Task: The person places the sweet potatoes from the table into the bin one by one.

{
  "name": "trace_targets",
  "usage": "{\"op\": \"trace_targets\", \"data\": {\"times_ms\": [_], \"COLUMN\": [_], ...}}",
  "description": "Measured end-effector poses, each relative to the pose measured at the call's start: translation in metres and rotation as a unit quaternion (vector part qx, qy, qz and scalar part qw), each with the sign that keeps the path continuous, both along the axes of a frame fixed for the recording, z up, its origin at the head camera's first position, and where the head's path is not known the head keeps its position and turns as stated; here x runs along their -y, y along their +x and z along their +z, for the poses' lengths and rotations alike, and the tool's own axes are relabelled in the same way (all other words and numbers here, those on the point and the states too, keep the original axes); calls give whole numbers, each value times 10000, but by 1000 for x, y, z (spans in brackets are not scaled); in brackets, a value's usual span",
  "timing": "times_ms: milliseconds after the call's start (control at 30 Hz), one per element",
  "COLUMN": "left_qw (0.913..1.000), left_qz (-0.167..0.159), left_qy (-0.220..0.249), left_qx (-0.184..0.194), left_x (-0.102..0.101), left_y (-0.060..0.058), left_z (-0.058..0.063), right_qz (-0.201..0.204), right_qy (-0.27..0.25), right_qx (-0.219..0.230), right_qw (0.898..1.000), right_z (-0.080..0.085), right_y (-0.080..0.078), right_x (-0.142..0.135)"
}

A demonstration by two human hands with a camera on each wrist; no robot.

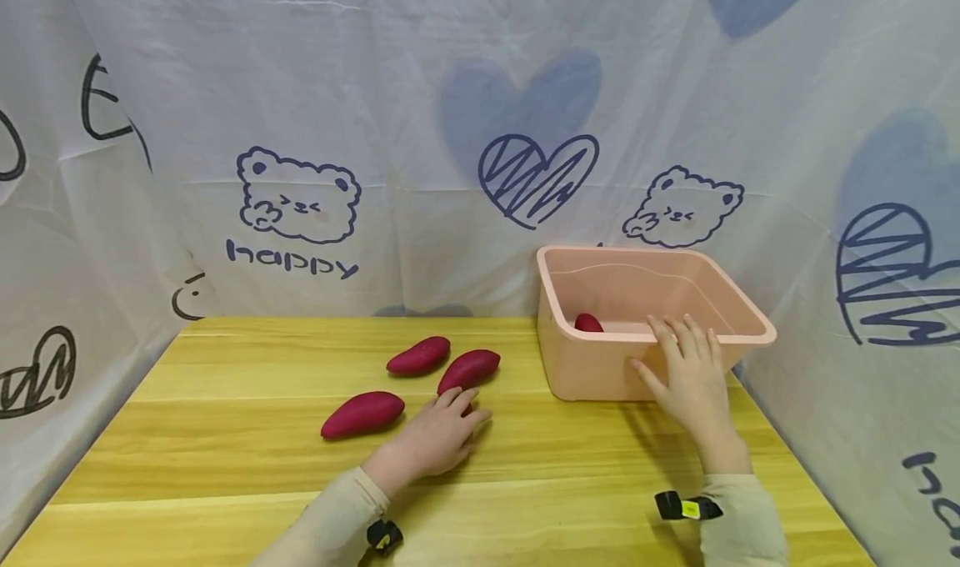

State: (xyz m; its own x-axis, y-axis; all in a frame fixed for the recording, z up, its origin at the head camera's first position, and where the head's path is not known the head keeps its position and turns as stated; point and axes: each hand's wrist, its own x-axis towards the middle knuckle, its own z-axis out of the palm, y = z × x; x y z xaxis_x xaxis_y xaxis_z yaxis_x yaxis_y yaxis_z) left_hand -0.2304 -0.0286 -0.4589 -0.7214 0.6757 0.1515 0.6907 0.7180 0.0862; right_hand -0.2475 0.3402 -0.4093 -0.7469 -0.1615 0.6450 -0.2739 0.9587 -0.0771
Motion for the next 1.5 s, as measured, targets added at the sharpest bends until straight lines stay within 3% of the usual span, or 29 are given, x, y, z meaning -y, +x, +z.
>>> {"op": "trace_targets", "data": {"times_ms": [267,500,833,1167,1500], "left_qw": [9993,9995,9958,9941,9882], "left_qz": [-172,-193,-330,-384,-540], "left_qy": [-62,-89,371,520,695], "left_qx": [-314,-251,-763,-868,-1251], "left_x": [1,0,-1,1,3], "left_y": [0,-1,-2,-4,-6], "left_z": [-1,0,0,6,15], "right_qz": [-9,-45,-60,-34,-69], "right_qy": [1,28,32,25,46], "right_qx": [42,15,53,-4,21], "right_qw": [10000,10000,10000,10000,10000], "right_z": [0,0,1,0,0], "right_y": [-1,-1,0,0,0], "right_x": [0,0,1,0,0]}}
